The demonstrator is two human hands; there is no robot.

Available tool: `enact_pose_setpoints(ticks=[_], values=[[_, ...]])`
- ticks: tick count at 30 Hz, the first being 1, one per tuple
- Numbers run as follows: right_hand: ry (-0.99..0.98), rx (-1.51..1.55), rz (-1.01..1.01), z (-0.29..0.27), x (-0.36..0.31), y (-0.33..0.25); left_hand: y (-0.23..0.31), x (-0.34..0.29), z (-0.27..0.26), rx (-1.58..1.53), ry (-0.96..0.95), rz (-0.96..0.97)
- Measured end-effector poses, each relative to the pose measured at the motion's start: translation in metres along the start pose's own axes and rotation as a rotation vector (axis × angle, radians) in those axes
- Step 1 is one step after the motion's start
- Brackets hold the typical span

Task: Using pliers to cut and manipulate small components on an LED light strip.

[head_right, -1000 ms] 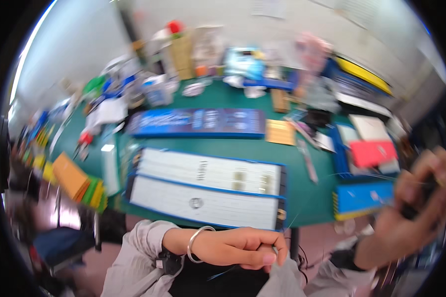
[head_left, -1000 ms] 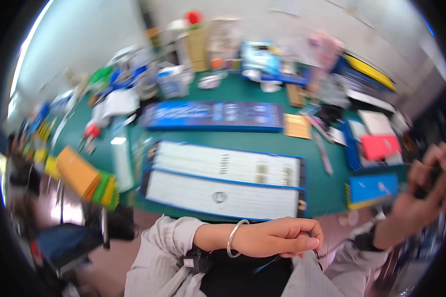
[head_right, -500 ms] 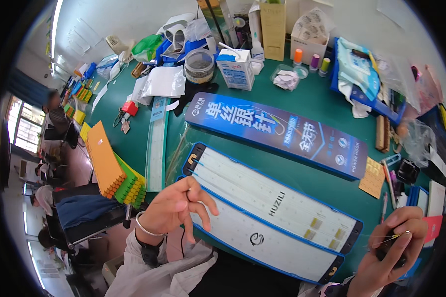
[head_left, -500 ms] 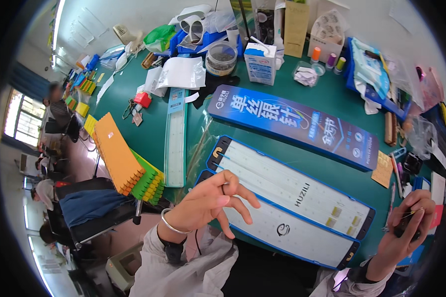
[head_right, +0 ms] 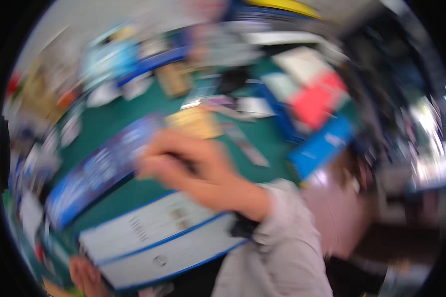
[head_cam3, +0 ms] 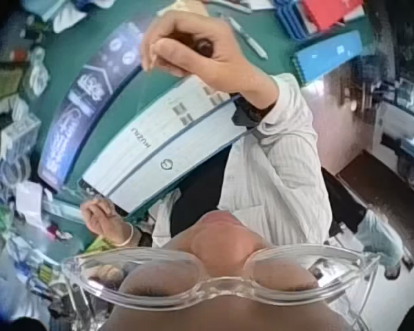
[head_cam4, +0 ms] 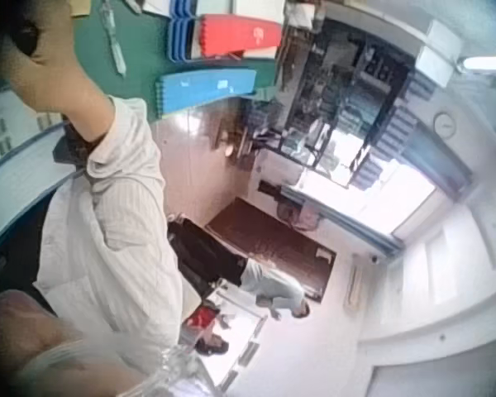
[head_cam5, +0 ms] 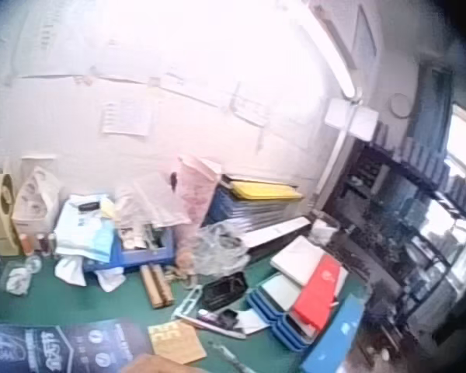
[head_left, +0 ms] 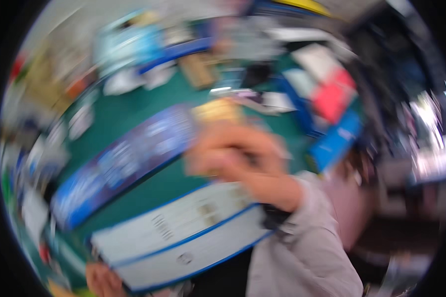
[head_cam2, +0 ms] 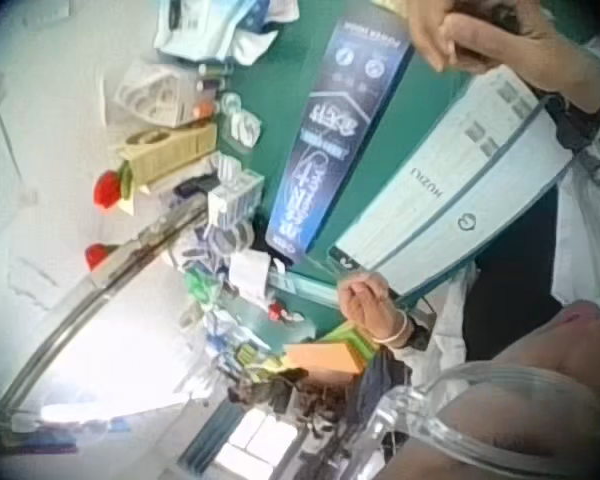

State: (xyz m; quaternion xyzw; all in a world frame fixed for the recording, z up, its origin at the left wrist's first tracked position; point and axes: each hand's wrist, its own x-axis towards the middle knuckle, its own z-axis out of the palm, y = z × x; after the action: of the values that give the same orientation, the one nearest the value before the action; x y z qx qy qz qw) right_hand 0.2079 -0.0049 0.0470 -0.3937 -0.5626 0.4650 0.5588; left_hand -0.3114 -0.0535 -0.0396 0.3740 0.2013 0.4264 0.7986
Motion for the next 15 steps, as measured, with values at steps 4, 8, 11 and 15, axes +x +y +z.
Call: enact_pose_setpoints(ticks=[4, 8, 11, 15], values=[[-0.056, 0.483, 0.107, -0.008, 0.008, 0.031, 0.006, -0.003, -0.014, -0.292, -0.105, -0.150], [-0.046, 0.443, 0.203, -0.017, 0.006, 0.040, -0.011, 0.065, -0.122, -0.431, -0.011, -0.192], [-0.033, 0.441, 0.224, -0.028, 0.004, 0.040, -0.023, 0.119, -0.096, -0.414, -0.069, -0.269], [-0.043, 0.448, 0.187, -0.021, 0.014, 0.044, -0.025, 0.129, -0.125, -0.381, -0.107, -0.304]])
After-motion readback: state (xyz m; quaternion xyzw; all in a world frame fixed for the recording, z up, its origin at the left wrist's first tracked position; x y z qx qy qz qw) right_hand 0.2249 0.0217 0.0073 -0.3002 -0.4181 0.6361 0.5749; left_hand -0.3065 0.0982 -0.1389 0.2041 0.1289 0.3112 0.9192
